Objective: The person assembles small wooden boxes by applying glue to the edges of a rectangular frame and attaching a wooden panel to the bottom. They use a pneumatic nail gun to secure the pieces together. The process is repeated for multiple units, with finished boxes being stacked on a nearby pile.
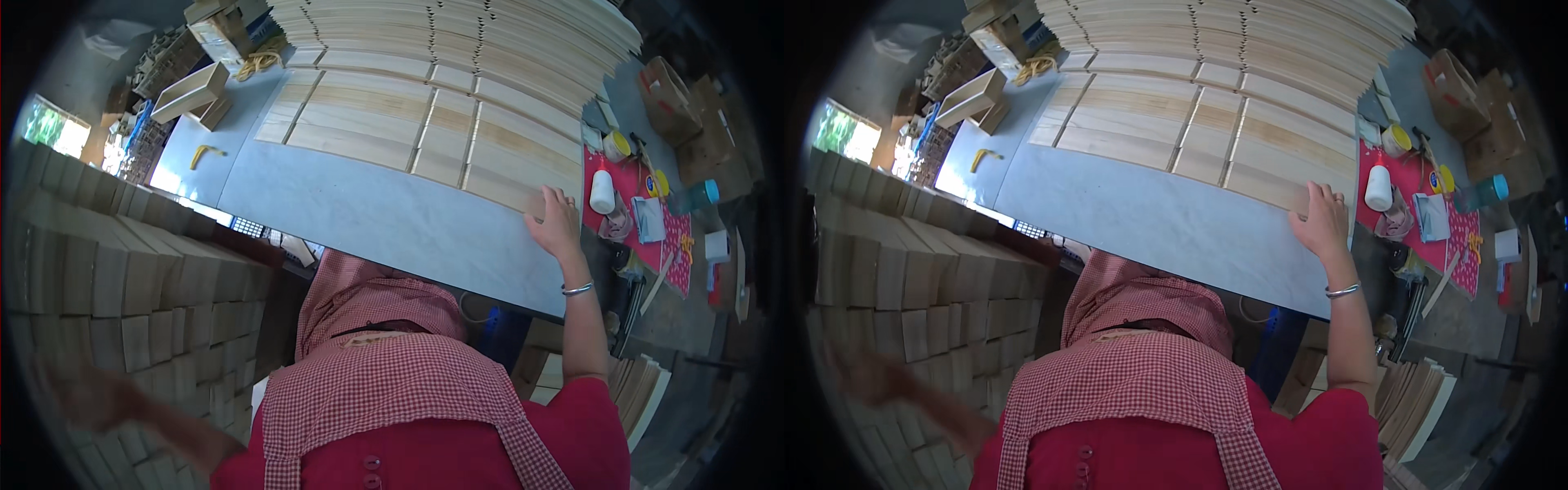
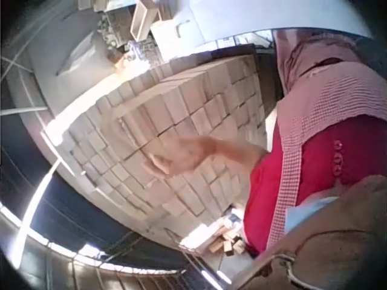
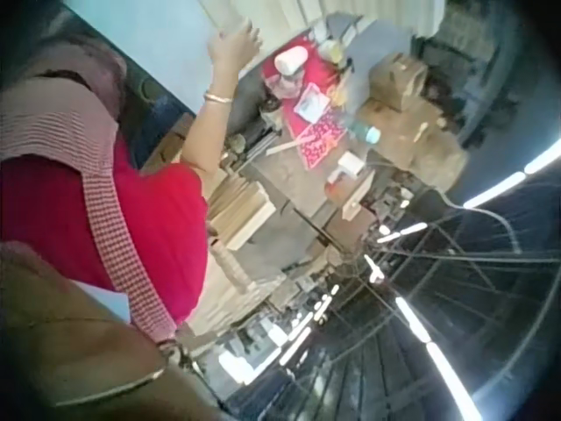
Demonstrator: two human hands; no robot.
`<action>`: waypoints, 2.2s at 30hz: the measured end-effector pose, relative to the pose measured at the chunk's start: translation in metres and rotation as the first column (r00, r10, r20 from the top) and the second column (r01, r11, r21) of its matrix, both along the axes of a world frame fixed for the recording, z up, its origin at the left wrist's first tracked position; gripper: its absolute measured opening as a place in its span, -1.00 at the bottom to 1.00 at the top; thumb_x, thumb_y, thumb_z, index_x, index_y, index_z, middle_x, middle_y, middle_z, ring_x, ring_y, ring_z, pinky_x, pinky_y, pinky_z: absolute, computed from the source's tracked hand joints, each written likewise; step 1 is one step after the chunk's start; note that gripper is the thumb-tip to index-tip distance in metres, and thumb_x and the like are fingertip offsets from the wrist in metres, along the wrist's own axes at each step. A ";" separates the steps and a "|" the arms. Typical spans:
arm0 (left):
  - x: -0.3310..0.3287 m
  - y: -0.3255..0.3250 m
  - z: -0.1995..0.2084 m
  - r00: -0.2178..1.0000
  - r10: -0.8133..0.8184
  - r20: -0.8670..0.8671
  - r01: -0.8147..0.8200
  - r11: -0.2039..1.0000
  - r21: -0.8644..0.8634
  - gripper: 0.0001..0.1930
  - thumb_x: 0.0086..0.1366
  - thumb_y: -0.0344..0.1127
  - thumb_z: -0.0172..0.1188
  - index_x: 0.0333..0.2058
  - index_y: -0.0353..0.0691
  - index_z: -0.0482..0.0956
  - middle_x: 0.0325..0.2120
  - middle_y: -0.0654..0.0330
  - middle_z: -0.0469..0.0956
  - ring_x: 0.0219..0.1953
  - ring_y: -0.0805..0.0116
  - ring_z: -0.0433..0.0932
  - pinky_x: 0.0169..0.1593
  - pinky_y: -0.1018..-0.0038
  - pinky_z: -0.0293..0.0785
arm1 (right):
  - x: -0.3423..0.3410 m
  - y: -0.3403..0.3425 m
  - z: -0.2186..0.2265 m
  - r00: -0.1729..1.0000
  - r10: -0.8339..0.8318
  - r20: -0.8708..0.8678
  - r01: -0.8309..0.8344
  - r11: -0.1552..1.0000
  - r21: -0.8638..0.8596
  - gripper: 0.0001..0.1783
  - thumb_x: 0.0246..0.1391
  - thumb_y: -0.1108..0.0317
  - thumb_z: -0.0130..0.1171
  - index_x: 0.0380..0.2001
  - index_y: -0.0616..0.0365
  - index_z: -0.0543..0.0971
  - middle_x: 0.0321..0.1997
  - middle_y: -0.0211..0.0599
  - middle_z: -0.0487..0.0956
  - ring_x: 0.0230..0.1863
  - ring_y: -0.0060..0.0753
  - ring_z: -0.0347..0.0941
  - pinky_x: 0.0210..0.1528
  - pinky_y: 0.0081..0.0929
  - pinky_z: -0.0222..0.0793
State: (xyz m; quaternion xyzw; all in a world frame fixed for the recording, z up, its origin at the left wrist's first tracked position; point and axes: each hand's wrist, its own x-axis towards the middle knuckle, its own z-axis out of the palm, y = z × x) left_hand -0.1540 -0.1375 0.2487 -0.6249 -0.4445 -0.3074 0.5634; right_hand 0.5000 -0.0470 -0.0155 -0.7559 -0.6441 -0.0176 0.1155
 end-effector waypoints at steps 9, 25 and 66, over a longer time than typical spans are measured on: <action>0.141 0.223 -0.169 0.835 -0.225 0.502 0.547 0.430 -0.718 -0.32 0.11 -0.59 0.13 0.28 -0.22 0.40 0.38 -0.02 0.24 0.42 -0.09 0.20 0.40 0.08 0.21 | -0.026 -0.010 0.011 0.985 0.114 -0.133 -0.140 0.969 -0.203 -0.45 -0.23 0.29 0.51 -0.13 0.13 0.50 -0.05 -0.11 0.48 0.09 0.04 0.38 0.18 -0.15 0.31; 0.148 0.291 -0.232 0.984 -0.120 0.129 0.127 -0.024 -0.992 -0.82 0.30 -0.38 0.18 -0.15 -0.22 0.62 -0.17 0.07 0.64 0.03 0.00 0.54 0.09 0.08 0.45 | -0.004 -0.045 0.049 0.992 -0.054 0.114 0.055 0.998 -0.005 -0.82 0.11 0.29 0.24 -0.26 0.12 0.53 -0.38 -0.08 0.59 -0.27 0.12 0.57 -0.22 0.00 0.47; 0.130 0.231 -0.270 0.384 0.453 0.805 0.919 -0.272 -0.286 -0.61 0.41 -0.19 0.20 0.15 -0.16 0.50 -0.11 0.19 0.59 -0.31 0.47 0.51 -0.36 0.48 0.45 | -0.277 0.008 -0.012 0.812 0.554 -0.183 -0.509 0.826 0.242 -0.73 0.09 0.29 0.38 -0.26 0.14 0.51 -0.37 -0.20 0.64 -0.35 -0.05 0.59 -0.28 -0.20 0.37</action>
